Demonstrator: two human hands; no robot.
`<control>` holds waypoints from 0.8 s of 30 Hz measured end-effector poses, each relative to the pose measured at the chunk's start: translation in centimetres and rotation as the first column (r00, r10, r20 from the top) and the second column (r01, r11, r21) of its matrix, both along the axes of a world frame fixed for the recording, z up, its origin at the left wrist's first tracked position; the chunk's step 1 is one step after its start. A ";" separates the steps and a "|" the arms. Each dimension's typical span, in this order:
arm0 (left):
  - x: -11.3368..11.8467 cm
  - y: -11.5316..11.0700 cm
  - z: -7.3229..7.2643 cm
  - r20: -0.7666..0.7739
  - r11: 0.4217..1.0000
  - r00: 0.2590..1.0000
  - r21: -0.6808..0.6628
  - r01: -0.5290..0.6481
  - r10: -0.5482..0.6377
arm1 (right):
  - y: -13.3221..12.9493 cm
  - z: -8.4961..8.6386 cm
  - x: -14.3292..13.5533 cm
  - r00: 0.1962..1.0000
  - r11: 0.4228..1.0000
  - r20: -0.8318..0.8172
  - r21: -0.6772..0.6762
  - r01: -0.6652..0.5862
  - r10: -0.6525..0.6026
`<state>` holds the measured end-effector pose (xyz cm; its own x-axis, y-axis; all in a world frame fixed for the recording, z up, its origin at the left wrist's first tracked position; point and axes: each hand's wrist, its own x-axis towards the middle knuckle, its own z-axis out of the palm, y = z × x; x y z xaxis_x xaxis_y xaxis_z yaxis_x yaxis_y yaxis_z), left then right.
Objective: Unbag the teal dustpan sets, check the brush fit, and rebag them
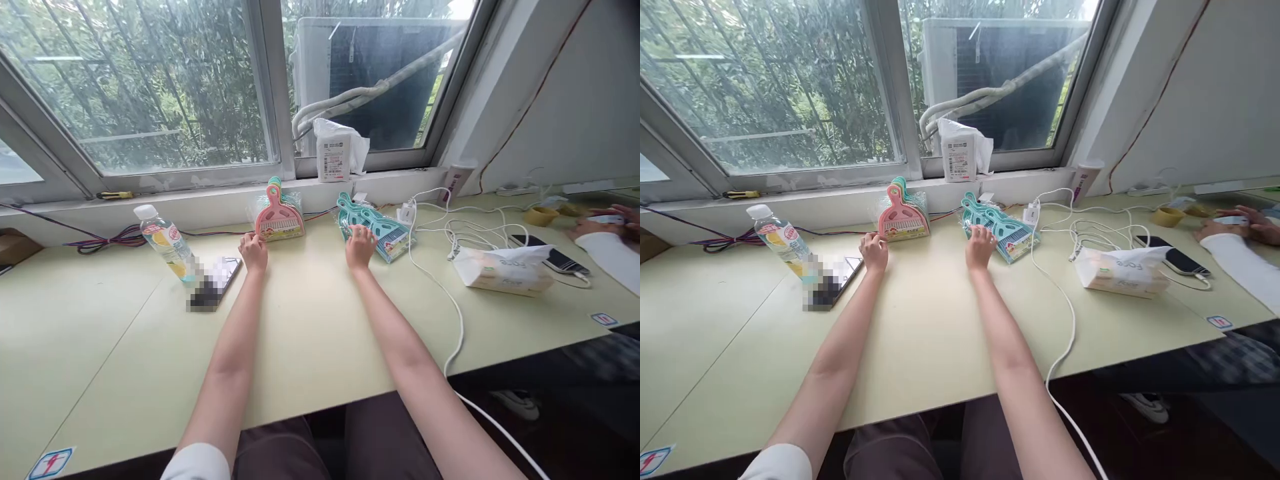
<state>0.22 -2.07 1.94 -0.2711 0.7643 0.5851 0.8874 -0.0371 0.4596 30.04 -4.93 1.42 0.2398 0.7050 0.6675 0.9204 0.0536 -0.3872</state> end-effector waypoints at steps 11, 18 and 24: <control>3.4 -7.3 -0.9 -0.248 0.965 0.941 -0.188 0.185 -0.229 | -4.1 -1.6 8.7 0.940 0.953 0.325 -0.236 0.191 -0.108; 4.5 -12.8 -0.9 -0.250 0.902 0.875 -0.242 0.358 -0.415 | -4.8 -1.0 8.0 0.930 0.908 0.364 -0.373 0.192 -0.048; 4.3 -12.4 -0.4 -0.021 0.846 0.856 -0.162 0.508 -0.517 | -6.7 1.5 5.8 0.934 0.982 0.352 -0.191 0.002 0.067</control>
